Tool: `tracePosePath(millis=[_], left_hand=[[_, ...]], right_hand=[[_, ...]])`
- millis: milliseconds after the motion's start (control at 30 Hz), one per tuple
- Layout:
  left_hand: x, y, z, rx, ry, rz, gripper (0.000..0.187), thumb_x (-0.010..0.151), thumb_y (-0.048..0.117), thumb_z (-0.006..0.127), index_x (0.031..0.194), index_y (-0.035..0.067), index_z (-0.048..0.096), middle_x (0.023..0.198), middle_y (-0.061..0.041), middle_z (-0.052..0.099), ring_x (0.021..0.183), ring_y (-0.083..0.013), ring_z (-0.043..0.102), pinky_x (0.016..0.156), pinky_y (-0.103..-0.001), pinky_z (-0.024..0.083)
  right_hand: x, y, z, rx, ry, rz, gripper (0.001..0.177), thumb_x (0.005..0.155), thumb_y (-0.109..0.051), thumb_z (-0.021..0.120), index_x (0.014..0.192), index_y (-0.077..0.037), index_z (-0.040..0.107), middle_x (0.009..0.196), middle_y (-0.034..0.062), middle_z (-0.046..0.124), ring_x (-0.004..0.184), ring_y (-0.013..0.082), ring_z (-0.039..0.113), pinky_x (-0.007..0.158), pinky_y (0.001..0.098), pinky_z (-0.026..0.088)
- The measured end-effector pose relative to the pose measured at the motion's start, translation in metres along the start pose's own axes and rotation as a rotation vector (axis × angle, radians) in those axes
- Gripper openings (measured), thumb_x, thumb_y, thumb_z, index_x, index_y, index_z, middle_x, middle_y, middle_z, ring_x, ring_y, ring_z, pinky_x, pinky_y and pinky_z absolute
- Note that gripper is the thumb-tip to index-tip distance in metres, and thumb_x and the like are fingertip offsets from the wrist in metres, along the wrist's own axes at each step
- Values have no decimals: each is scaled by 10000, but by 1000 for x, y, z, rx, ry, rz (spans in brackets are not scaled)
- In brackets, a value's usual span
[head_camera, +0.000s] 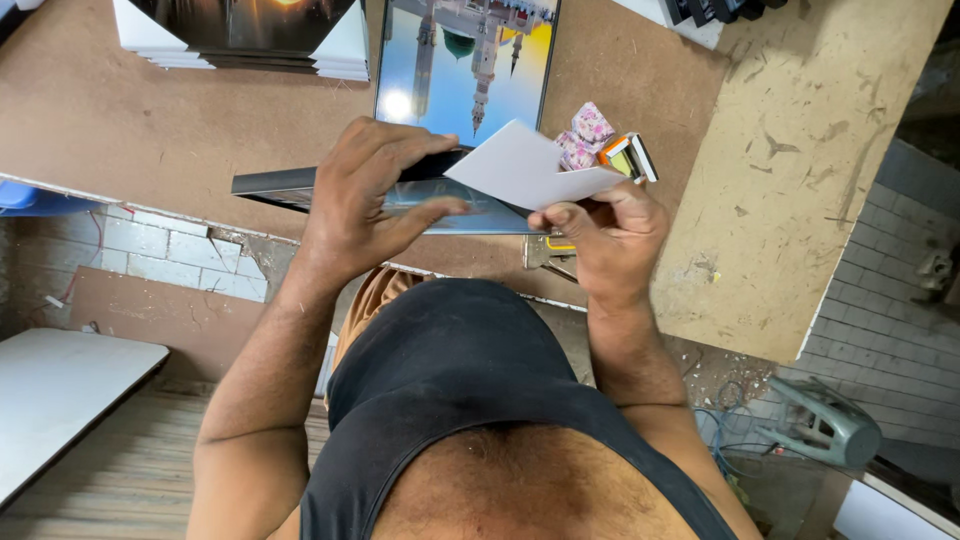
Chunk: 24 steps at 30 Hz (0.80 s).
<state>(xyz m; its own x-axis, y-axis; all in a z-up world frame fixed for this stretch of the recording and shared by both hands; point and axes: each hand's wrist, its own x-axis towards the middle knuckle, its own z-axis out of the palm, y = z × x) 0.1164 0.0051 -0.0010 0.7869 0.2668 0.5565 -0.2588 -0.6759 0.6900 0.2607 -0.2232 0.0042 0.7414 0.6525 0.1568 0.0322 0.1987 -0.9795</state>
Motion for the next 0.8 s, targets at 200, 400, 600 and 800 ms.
tracePosePath(millis=[200, 400, 600, 800], left_hand=[[-11, -1, -4, -107, -10, -154, 554, 922, 213, 882, 1377, 68, 600, 1181, -117, 704, 1037, -240, 672, 838, -360, 563], [-10, -1, 0, -123, 121, 133, 592, 900, 35, 859, 1305, 106, 432, 1124, -113, 676, 1016, -216, 668, 815, -339, 568], [-20, 17, -5, 37, 137, 57, 347, 794, 125, 867, 1076, 134, 665, 1152, -244, 569, 987, -254, 608, 812, -310, 599], [-32, 22, 1, -39, 16, 3, 289, 913, 95, 881, 1134, 106, 696, 1107, -49, 688, 1010, -155, 673, 775, -254, 590]], right_hand=[[10, 8, 37, -591, -65, -370, 257, 862, 15, 836, 1024, 4, 635, 1030, 167, 735, 989, 196, 707, 1028, 411, 573], [-6, 4, 42, -498, -63, -175, 242, 916, 68, 814, 1133, 26, 715, 1075, 127, 730, 999, 172, 720, 891, 304, 616], [-15, -1, 38, -489, -113, -200, 246, 920, 107, 798, 1132, 30, 701, 1134, 137, 727, 1050, 186, 715, 915, 295, 610], [-9, 5, 21, -299, -253, -181, 296, 888, -24, 821, 1147, 26, 688, 1114, 127, 695, 1047, 173, 715, 895, 300, 640]])
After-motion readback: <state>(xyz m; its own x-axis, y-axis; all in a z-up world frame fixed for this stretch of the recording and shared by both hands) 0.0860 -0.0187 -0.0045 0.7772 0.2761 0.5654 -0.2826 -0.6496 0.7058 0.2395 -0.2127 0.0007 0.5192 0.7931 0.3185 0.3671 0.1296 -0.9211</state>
